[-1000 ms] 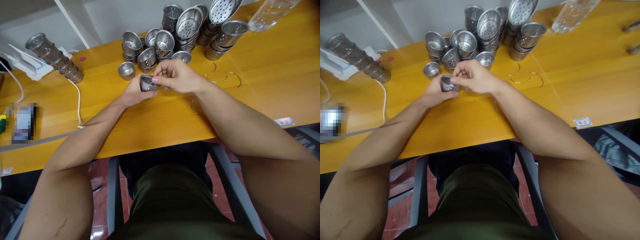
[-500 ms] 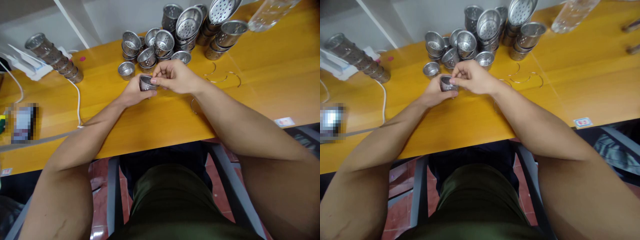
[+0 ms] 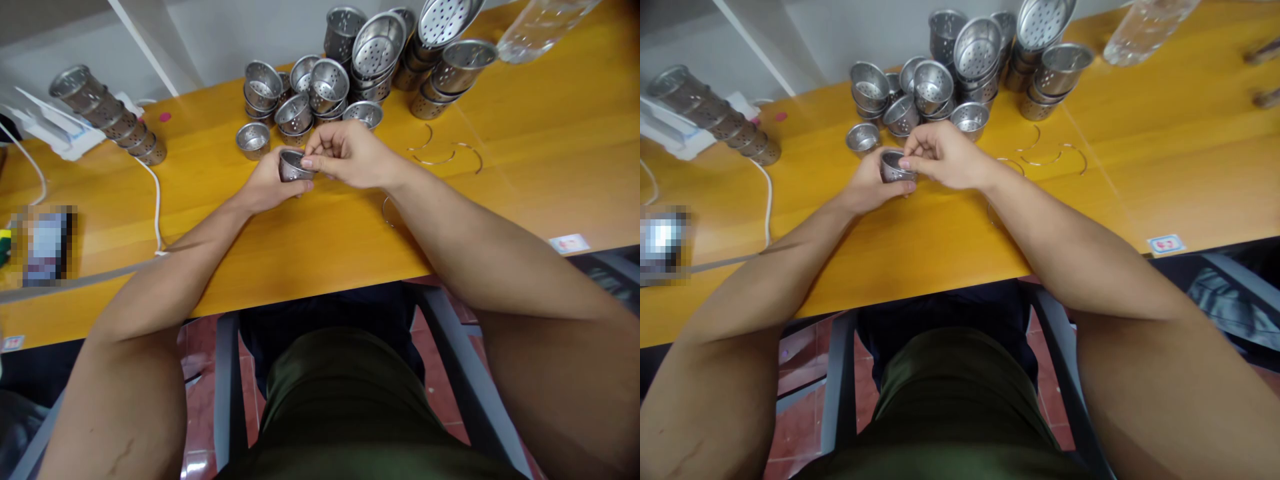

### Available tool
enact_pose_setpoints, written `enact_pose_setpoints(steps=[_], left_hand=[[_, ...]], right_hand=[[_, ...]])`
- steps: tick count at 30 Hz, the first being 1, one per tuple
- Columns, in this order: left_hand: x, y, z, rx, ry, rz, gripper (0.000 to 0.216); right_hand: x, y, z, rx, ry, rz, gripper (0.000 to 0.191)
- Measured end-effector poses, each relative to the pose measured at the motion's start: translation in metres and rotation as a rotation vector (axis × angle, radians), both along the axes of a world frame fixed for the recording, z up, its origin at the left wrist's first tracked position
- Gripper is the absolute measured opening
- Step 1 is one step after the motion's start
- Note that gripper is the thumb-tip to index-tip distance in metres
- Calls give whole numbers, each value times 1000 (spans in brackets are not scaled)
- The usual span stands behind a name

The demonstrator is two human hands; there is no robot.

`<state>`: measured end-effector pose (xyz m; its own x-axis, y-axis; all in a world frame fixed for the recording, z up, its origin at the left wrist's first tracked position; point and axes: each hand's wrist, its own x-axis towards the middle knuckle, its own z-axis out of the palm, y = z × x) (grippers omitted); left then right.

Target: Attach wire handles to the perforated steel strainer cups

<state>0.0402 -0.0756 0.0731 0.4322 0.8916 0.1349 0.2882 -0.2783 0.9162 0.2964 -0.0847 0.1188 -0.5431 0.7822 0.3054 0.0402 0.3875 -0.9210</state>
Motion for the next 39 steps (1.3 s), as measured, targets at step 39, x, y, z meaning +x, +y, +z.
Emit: enact_pose_setpoints(steps=[39], left_hand=[[-4, 3, -4, 68, -4, 15, 69]], right_hand=[[-2, -3, 1, -36, -25, -7, 74]])
